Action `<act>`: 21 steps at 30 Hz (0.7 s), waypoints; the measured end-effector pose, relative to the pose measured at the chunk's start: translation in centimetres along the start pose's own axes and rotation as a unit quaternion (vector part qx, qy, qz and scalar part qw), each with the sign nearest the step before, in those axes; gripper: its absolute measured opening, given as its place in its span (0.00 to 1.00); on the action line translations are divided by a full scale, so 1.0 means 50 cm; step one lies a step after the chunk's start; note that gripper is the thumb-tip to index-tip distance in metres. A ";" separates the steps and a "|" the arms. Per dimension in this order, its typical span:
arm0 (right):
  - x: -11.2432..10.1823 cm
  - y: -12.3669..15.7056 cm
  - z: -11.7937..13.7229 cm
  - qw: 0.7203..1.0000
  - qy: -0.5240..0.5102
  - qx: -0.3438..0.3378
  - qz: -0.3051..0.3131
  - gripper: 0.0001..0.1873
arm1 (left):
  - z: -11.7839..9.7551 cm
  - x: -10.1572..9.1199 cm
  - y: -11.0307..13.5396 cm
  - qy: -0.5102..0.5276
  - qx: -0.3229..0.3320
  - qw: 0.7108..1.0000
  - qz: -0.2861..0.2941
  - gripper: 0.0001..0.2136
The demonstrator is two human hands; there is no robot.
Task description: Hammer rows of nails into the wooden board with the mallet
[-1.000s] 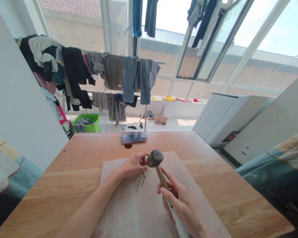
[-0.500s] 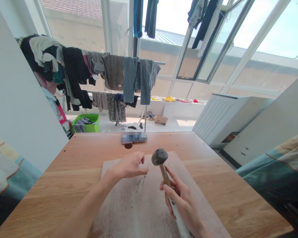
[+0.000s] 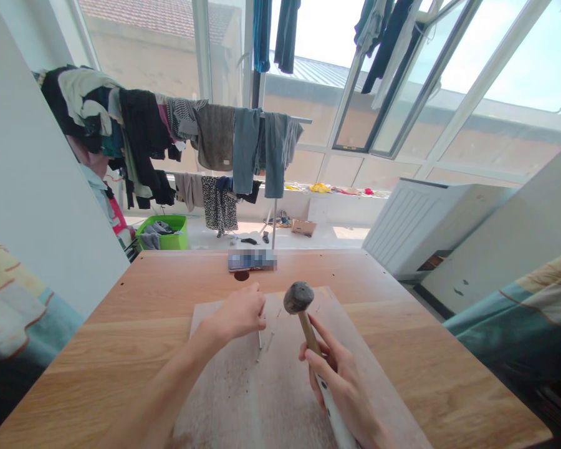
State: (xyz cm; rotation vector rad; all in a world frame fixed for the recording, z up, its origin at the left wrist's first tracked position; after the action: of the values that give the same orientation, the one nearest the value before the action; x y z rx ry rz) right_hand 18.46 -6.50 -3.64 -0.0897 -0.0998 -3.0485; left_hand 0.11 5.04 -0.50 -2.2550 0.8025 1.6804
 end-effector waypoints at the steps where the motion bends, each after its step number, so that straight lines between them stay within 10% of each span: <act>1: 0.000 0.000 0.000 1.000 0.001 -0.002 0.000 0.39 | 0.008 -0.002 -0.001 0.019 0.001 1.000 -0.001 0.03; 15: 0.002 0.000 0.006 1.000 -0.005 -0.005 -0.003 0.38 | -0.008 0.021 -0.009 -0.037 0.051 0.998 -0.010 0.10; 21: -0.001 -0.001 0.004 1.000 -0.004 -0.003 -0.009 0.38 | 0.017 0.006 -0.013 0.242 0.109 0.963 -0.056 0.08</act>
State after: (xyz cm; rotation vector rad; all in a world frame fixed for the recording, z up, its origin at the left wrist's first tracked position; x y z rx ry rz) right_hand 18.51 -6.42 -3.47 -0.1028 -0.0927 -3.0672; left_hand -0.20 5.89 -1.13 -2.5222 0.8829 0.9425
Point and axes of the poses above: each hand's wrist, its own y-axis away from the middle knuckle, its own x-axis out of the palm, z = x × y, the point moved 4 cm from there along -y, towards the middle knuckle, and after that the axes turned 5 degrees about z, right-handed, at the moved point
